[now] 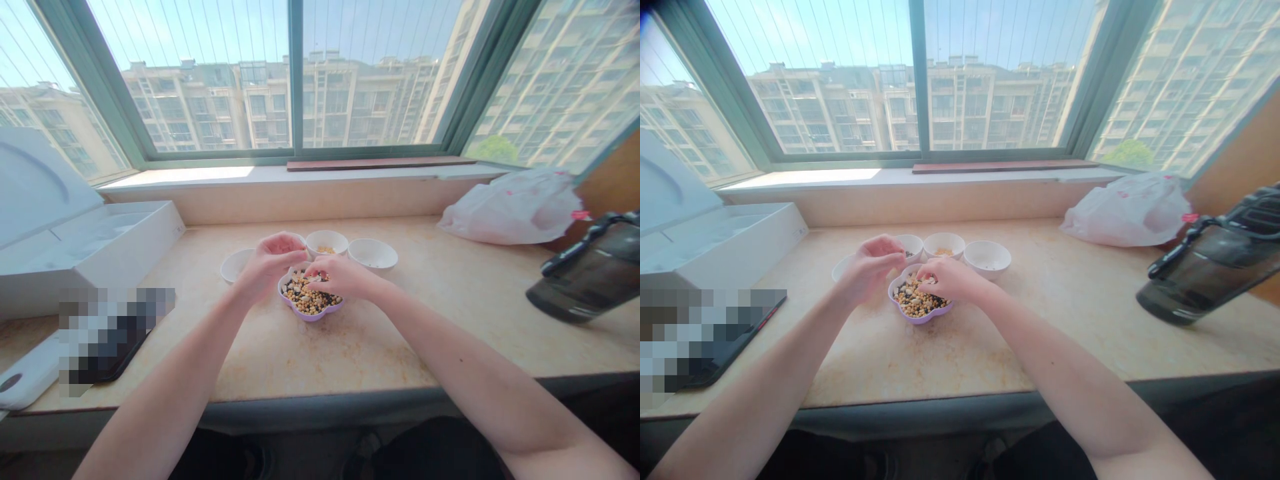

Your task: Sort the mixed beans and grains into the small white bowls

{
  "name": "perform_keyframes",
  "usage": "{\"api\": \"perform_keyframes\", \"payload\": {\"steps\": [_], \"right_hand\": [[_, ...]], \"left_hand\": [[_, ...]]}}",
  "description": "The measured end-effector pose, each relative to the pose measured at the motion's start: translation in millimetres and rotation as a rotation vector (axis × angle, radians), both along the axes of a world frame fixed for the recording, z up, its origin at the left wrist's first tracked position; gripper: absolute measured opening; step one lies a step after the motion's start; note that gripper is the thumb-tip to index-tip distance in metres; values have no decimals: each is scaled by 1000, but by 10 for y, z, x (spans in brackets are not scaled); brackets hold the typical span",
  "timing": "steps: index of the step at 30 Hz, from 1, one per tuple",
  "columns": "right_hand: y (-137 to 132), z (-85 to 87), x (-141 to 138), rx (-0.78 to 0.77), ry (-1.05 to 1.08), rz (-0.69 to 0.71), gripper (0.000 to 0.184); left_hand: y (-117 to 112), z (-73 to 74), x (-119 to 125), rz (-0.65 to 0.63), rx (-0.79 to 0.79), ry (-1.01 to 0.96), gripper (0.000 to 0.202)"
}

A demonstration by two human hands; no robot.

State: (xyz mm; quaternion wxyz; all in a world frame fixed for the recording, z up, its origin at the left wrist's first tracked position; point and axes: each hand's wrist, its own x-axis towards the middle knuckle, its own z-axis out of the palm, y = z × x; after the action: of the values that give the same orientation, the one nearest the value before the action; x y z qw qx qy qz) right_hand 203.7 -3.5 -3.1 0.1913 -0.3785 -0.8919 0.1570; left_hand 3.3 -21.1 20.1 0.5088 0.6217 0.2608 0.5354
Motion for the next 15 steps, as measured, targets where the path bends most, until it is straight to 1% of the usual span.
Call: {"api": "perform_keyframes", "payload": {"steps": [3,5,6,8,10,12,15], "right_hand": [[17,-14,-13,-132,161,-36,17],[41,-12,-19,-286,327,-83,19],[51,-3,-20,-374,411,-100,19],[60,33,-17,-541,564,-106,20],[53,76,-9,-655,667,-74,24],[37,109,1,-711,706,-24,29],[23,110,8,-726,685,12,35]], "left_hand": [[40,-59,9,225,232,279,11],[67,-117,11,352,404,441,6],[78,-146,10,388,472,507,5],[92,-191,5,416,563,614,6],[96,-215,-2,420,603,671,8],[94,-224,-3,423,613,686,8],[96,-237,5,433,604,697,8]]}}
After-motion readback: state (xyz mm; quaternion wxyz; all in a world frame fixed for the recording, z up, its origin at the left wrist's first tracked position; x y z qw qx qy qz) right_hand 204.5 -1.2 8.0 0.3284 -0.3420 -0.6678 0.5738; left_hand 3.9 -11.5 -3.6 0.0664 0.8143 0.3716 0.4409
